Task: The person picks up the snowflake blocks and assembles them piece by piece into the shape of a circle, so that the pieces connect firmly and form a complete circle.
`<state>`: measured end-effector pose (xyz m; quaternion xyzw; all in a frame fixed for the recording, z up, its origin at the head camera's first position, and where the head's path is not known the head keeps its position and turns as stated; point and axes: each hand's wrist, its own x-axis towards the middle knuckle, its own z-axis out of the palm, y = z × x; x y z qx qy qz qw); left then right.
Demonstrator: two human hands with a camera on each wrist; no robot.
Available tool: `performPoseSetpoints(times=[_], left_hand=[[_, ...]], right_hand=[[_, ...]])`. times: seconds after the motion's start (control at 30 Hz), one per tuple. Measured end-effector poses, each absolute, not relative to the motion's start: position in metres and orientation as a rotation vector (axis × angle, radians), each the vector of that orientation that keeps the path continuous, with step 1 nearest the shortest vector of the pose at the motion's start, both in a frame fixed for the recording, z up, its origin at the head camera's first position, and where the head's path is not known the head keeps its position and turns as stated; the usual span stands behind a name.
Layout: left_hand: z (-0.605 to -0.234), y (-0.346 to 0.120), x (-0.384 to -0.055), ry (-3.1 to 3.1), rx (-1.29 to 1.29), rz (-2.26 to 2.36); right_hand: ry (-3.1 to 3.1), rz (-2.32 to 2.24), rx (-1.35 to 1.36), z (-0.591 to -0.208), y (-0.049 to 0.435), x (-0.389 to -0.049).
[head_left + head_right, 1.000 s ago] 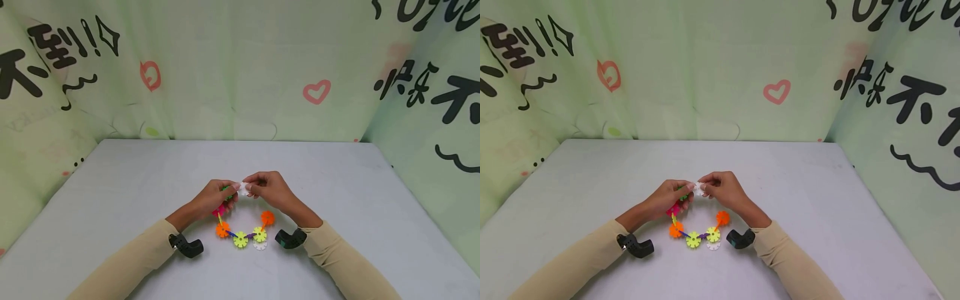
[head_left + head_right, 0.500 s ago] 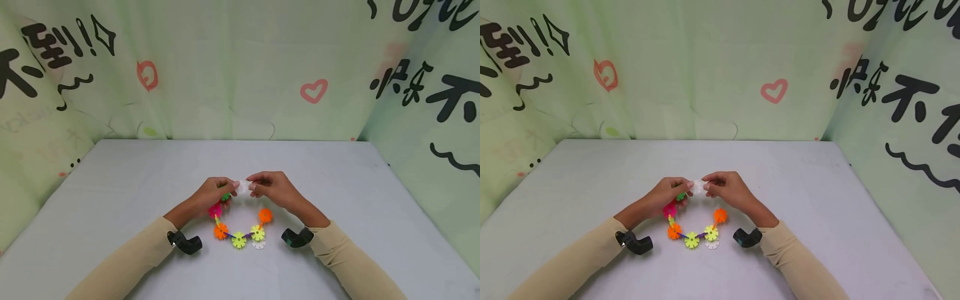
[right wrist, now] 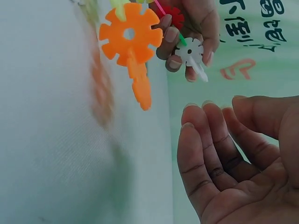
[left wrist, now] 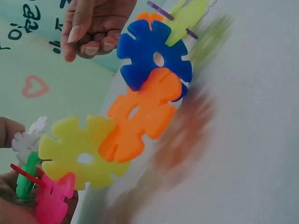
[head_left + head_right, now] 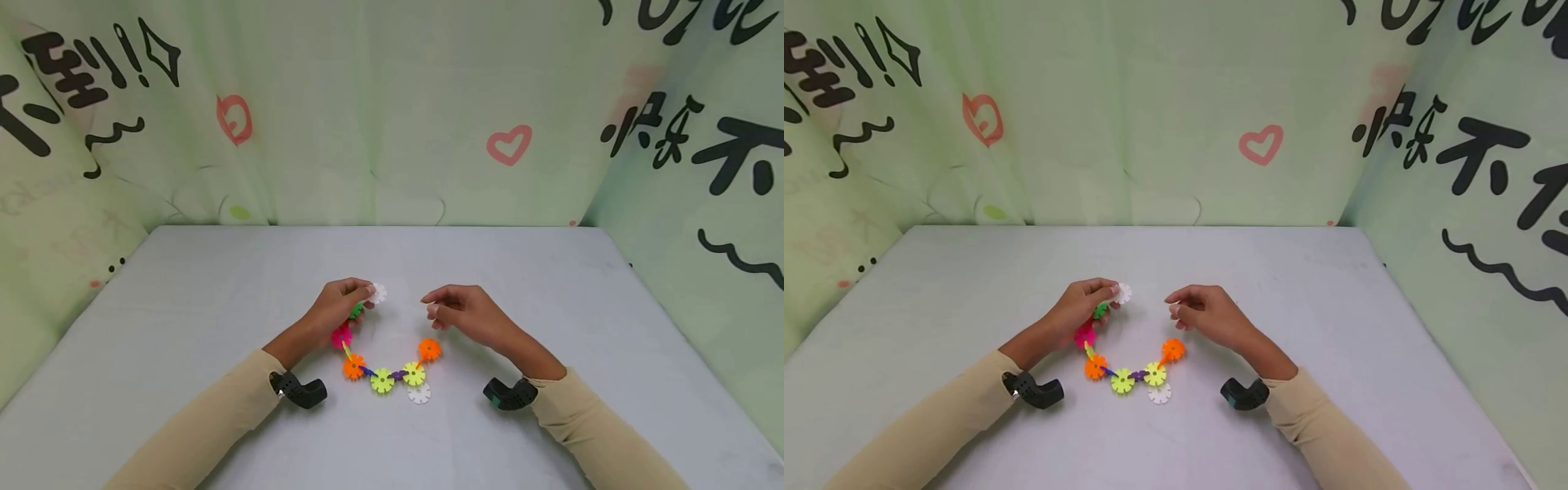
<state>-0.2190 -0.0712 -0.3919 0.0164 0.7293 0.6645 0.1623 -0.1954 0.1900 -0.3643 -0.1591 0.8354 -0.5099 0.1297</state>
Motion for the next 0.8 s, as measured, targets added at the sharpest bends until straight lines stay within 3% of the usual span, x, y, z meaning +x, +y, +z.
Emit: performPoseSetpoints(times=[0.33,0.63,0.8], left_hand=[[-0.389,-0.076,-0.222,2.154,-0.114,1.985],[-0.389,-0.078,-0.223,2.190,-0.092,1.988],[-0.389,-0.078,-0.222,2.193,-0.067,1.994]], right_hand=[[2.404,-1.405,-0.439,-0.370,0.199,-0.184],[2.275,-1.281,-0.735,-0.377,0.194,-0.170],[2.227,-1.216,-0.758,-0.378,0.191,-0.161]])
